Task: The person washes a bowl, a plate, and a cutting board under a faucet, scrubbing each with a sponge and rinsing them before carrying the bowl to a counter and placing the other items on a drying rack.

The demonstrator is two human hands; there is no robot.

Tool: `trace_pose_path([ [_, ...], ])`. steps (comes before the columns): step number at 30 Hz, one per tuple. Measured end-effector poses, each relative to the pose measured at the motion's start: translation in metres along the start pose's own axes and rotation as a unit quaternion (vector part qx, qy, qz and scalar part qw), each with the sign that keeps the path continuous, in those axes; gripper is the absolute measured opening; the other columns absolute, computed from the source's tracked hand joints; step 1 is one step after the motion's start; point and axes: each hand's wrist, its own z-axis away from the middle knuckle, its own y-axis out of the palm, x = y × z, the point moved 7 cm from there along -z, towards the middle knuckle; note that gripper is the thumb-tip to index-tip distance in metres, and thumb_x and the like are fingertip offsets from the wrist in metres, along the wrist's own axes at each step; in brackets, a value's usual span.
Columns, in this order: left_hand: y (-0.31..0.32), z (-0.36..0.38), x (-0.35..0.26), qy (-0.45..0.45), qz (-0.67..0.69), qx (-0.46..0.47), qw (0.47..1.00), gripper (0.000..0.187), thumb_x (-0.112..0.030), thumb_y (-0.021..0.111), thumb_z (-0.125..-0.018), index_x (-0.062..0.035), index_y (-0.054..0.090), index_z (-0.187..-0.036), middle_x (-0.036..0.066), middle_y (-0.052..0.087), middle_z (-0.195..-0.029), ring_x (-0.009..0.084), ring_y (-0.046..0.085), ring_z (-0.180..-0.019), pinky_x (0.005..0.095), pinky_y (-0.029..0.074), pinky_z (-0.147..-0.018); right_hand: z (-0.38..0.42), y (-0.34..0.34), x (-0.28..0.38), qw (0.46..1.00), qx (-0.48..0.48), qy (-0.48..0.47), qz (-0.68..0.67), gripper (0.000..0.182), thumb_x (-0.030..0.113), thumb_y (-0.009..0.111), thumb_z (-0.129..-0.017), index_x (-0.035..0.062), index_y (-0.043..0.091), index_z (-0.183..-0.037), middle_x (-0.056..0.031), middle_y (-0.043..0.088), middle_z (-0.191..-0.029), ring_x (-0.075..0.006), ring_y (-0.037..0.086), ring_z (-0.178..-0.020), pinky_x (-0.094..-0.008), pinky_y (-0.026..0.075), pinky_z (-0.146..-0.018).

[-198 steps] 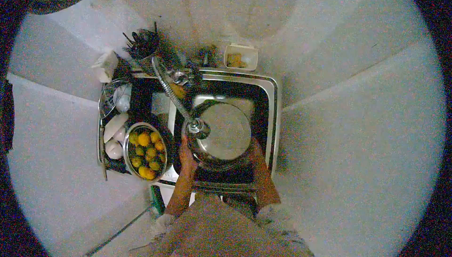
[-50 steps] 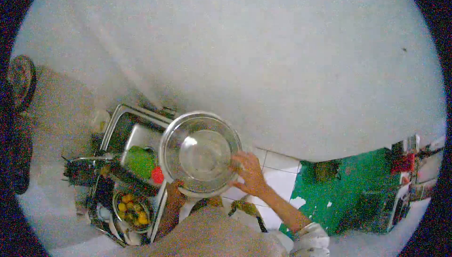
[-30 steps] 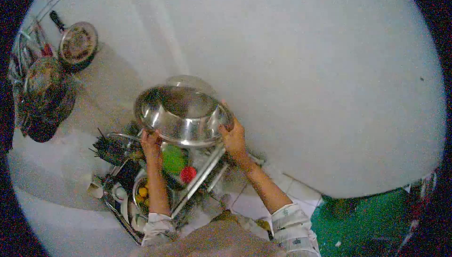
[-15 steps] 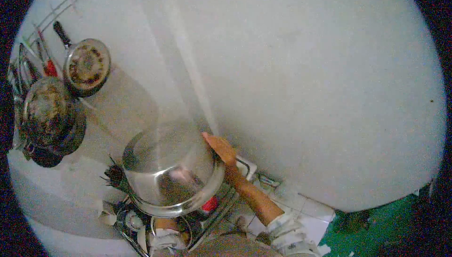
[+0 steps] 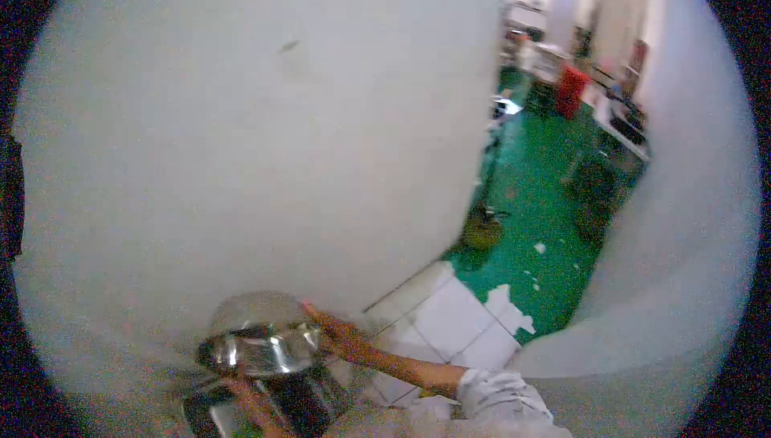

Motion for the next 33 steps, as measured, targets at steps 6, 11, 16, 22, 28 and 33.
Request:
trace_pose_path([
  [6,0.207,0.127,0.232,-0.226,-0.092,0.259,0.934,0.055,-0.004,0.06,-0.072,0.0003,0.038,-0.122,0.01,0.054,-0.107,0.0201,0.052,-0.095,0.0318,0.041,-0.082,0.187,-0.258,-0.131,0.9,-0.332,0.265,-0.1,0.031,0.003,0.054,-0.072,-0.0035,0.053,-0.102,-0.0113,0.059,-0.093,-0.0193,0.056,-0.08,-0.0309,0.046,-0.072],
  [11,0.387,0.333,0.301,-0.246,-0.185,0.552,0.775,0.05,-0.012,0.06,-0.074,-0.0049,0.039,-0.119,0.008,0.054,-0.105,0.0183,0.053,-0.093,0.0313,0.045,-0.072,0.292,-0.381,-0.168,0.716,-0.555,0.255,-0.337,0.023,-0.002,0.052,-0.071,-0.0036,0.052,-0.093,-0.0112,0.056,-0.084,-0.0217,0.057,-0.071,-0.032,0.049,-0.058],
  [16,0.493,0.458,0.361,-0.251,-0.268,0.649,0.666,0.033,-0.025,0.051,-0.086,-0.0054,0.048,-0.112,0.011,0.056,-0.105,0.0221,0.054,-0.094,0.0348,0.047,-0.071,0.291,-0.497,-0.205,0.574,-0.687,0.08,-0.438,0.02,-0.007,0.053,-0.067,-0.0033,0.05,-0.087,-0.0094,0.054,-0.078,-0.0237,0.057,-0.07,-0.0357,0.052,-0.059],
  [22,0.668,0.483,0.353,-0.012,-0.343,0.689,0.639,0.025,-0.022,0.051,-0.087,-0.0022,0.059,-0.1,0.01,0.064,-0.09,0.0204,0.06,-0.087,0.0306,0.045,-0.077,0.263,-0.668,-0.252,0.524,-0.655,-0.004,-0.545,0.036,-0.007,0.05,-0.065,-0.0029,0.045,-0.1,-0.0169,0.051,-0.098,-0.0322,0.052,-0.095,-0.0466,0.048,-0.081],
  [28,0.833,0.495,0.46,-0.125,-0.276,0.709,0.637,0.024,-0.021,0.054,-0.085,-0.0029,0.06,-0.099,0.004,0.063,-0.091,0.0115,0.056,-0.086,0.0258,0.043,-0.079,0.354,-0.83,-0.358,0.738,-0.633,0.082,-0.22,0.054,-0.009,0.048,-0.064,-0.001,0.037,-0.117,-0.0196,0.045,-0.114,-0.0349,0.047,-0.104,-0.0526,0.044,-0.086],
  [33,1.008,0.539,0.484,-0.129,-0.236,0.723,0.636,0.023,-0.02,0.053,-0.086,-0.0037,0.059,-0.101,0.002,0.061,-0.091,0.0101,0.054,-0.085,0.0256,0.043,-0.077,0.443,-0.935,-0.358,0.431,-0.666,0.017,-0.608,0.05,-0.006,0.046,-0.068,-0.0004,0.039,-0.117,-0.0176,0.049,-0.109,-0.0342,0.049,-0.101,-0.0519,0.047,-0.081],
])
